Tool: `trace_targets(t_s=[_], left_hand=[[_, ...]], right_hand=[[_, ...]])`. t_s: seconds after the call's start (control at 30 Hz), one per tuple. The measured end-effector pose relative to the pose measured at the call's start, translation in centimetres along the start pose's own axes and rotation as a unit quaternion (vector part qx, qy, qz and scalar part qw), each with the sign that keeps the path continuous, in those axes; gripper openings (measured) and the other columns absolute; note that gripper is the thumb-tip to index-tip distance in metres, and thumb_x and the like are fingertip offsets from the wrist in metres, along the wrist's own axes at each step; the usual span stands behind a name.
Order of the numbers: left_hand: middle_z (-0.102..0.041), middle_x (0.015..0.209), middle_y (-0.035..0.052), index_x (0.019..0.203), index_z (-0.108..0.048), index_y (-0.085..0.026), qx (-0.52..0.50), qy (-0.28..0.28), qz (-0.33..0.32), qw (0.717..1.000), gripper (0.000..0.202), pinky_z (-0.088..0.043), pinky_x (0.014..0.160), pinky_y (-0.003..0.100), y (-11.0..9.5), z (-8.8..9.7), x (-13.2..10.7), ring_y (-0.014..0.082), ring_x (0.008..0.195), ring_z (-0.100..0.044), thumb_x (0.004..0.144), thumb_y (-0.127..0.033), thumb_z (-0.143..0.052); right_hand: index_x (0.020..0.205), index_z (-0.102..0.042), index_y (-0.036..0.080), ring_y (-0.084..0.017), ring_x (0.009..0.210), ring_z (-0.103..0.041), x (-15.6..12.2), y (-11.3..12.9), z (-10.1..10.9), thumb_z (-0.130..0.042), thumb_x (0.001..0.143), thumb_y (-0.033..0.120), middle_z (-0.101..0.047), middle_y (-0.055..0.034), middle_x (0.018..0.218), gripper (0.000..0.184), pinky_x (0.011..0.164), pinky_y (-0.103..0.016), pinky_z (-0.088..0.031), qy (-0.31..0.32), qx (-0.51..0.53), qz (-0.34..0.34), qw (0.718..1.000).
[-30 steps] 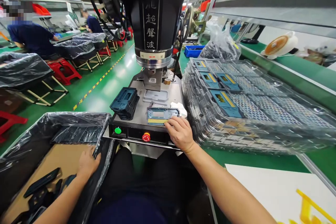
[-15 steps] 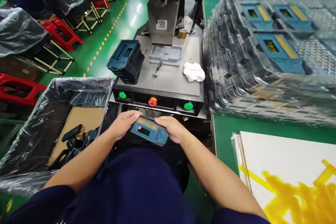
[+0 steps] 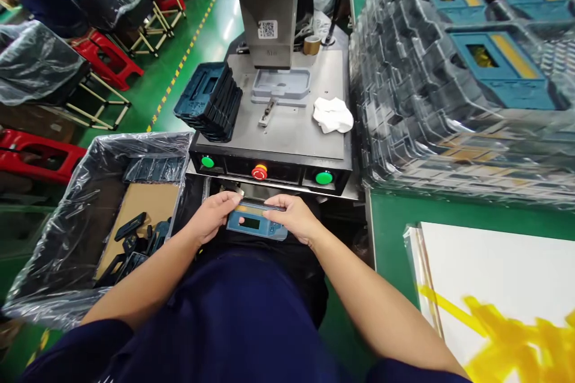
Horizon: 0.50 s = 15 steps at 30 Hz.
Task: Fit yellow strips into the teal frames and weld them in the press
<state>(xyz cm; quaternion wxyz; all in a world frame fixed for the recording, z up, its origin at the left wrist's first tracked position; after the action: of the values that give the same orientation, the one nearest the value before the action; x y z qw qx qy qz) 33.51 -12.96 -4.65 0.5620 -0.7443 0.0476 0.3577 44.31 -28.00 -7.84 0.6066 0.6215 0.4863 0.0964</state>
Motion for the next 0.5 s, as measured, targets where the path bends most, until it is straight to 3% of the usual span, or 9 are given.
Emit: trace_targets(t_s=[0.13,0.33,0.43,0.5], left_hand=[[-0.065,0.072,-0.0001,0.097,-0.061,-0.013,0.119,-0.001,-0.047,0.992,0.04,-0.045,0.054,0.02,-0.1,-0.2,0.0,0.011,0.057,-0.063,0.067,-0.033,-0.079],[-0.064,0.068,-0.0011,0.092,-0.062,-0.016,0.185,-0.024,-0.065,0.98,0.033,-0.046,0.054,0.023,-0.3,0.3,0.4,0.0142,0.055,-0.064,0.07,-0.036,-0.074],[-0.067,0.077,0.0014,0.1,-0.062,-0.017,0.253,-0.047,-0.076,0.963,0.037,-0.05,0.062,0.028,0.0,0.5,0.5,0.0162,0.061,-0.067,0.072,-0.041,-0.071],[-0.07,0.093,0.0057,0.112,-0.06,-0.019,0.331,-0.089,-0.096,0.934,0.053,-0.053,0.077,0.034,0.0,0.5,0.4,0.0208,0.08,-0.069,0.069,-0.046,-0.074]], right_hand=[[0.089,-0.07,0.016,-0.014,0.062,-0.058,-0.2,0.2,-0.1,-0.082,0.061,0.039,-0.067,-0.0012,0.077,0.038,0.06,-0.027,-0.049,-0.017,-0.073,0.043,0.996],[0.089,-0.069,0.017,-0.017,0.066,-0.058,-0.5,0.7,-0.5,-0.074,0.068,0.046,-0.067,-0.0024,0.08,0.036,0.061,-0.028,-0.048,-0.032,-0.138,0.084,0.986],[0.092,-0.068,0.017,-0.017,0.065,-0.059,-0.3,0.0,-0.7,-0.07,0.071,0.051,-0.067,-0.0029,0.08,0.04,0.062,-0.029,-0.048,-0.033,-0.132,0.065,0.989],[0.092,-0.068,0.017,-0.019,0.069,-0.06,-0.2,-0.3,-0.9,-0.062,0.078,0.054,-0.067,-0.0042,0.081,0.04,0.064,-0.031,-0.049,-0.032,-0.152,0.081,0.985]])
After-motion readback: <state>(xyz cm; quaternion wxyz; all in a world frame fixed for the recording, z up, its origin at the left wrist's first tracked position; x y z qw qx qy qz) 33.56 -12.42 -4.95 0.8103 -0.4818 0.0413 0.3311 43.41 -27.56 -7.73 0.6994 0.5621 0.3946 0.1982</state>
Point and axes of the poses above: each hand's wrist, its own x-axis towards the middle knuckle, its own z-axis out of the back of the hand, y = z × x, the point moved 6 cm from there along x, towards the middle knuckle
